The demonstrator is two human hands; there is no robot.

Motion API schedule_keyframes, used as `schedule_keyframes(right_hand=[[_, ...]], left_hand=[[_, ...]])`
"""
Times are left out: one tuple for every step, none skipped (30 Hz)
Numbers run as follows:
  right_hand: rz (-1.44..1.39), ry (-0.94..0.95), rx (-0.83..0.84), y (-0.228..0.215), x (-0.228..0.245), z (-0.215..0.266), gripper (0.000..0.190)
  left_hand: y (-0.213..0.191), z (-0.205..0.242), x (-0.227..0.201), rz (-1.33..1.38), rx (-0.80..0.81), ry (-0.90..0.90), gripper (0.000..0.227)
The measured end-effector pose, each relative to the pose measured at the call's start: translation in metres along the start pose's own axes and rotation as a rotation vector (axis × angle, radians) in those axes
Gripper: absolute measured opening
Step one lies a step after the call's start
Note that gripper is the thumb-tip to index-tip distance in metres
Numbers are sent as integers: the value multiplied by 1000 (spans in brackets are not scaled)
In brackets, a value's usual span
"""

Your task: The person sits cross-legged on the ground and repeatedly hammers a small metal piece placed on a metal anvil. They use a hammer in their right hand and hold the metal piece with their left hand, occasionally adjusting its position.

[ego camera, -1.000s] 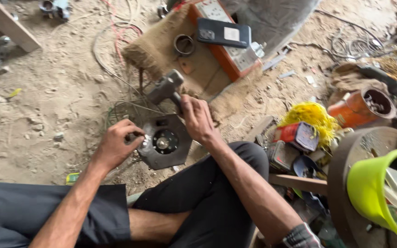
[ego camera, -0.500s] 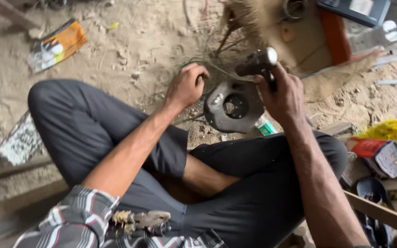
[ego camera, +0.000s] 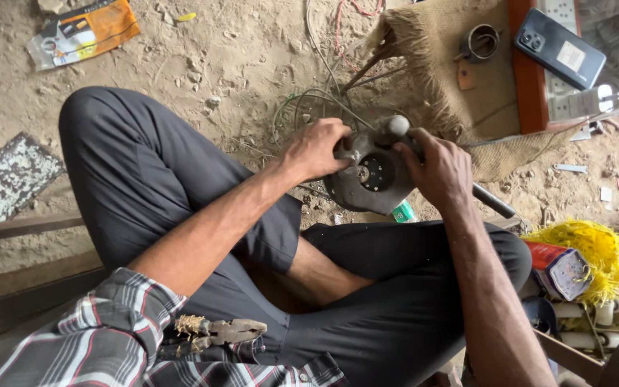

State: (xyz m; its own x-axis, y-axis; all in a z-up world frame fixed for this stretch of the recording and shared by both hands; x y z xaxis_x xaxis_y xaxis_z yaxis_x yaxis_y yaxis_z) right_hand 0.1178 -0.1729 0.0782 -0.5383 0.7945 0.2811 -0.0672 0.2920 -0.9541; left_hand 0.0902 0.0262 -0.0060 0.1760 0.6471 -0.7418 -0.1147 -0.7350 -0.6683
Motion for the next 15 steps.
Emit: schedule_keyframes(right_hand=[[11,14,-8,-1,0,-1,36],[24,32,-17,-3,-1,-1,36],[20,46,-6,-4,-2,-1,36],[15,62,7,-4,-3,0,36],[11,78,19,-4,-3,1,37],[4,68,28,-3,-2,1,36],[-4,58,36,-2,0,1,35],[-11,48,41,-2,2,0,34],[-29,34,42,-2,2,-2,34],[-48,24,43,-1,4,-3,34],[-67,13,43,-1,5,-4,34],[-58,14,54,0,5,-4,34],[-50,15,65,1,5,-4,34],[-42,14,78,2,4,-4,35],[-38,9,72,3,4,-3,35]], left_hand=[[-1,2,-2,-17,-1,17,31],[-1,1,-4,-33,1,38,31],[2,0,-5,-45,21,29,31],[5,1,-4,-55,44,19,31],[10,1,-4,-66,67,9,32],[11,1,-4,-69,50,35,30],[12,2,-4,-73,33,60,28],[13,1,-4,-80,14,87,26],[14,1,-5,-123,-18,127,25],[15,1,-7,-167,-47,168,23],[15,1,-8,-211,-76,209,22],[17,1,-7,-210,-76,209,20],[18,-1,-6,-209,-75,208,18],[20,-1,-6,-207,-74,205,16],[21,-1,-4,-164,-54,179,15]])
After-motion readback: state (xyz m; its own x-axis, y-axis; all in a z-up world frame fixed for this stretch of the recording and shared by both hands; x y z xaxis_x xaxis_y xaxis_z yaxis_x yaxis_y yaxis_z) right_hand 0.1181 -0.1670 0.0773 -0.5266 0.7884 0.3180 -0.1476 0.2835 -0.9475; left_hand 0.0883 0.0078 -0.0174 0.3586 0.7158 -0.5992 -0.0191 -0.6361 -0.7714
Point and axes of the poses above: each hand's wrist, its own z-axis away from the middle knuckle, its own y-axis out of the palm, x = y × z, the point moved 6 cm from there along -z, towards the middle knuckle, and after that the axes turned 1 degree about z, right-handed, at the moved point
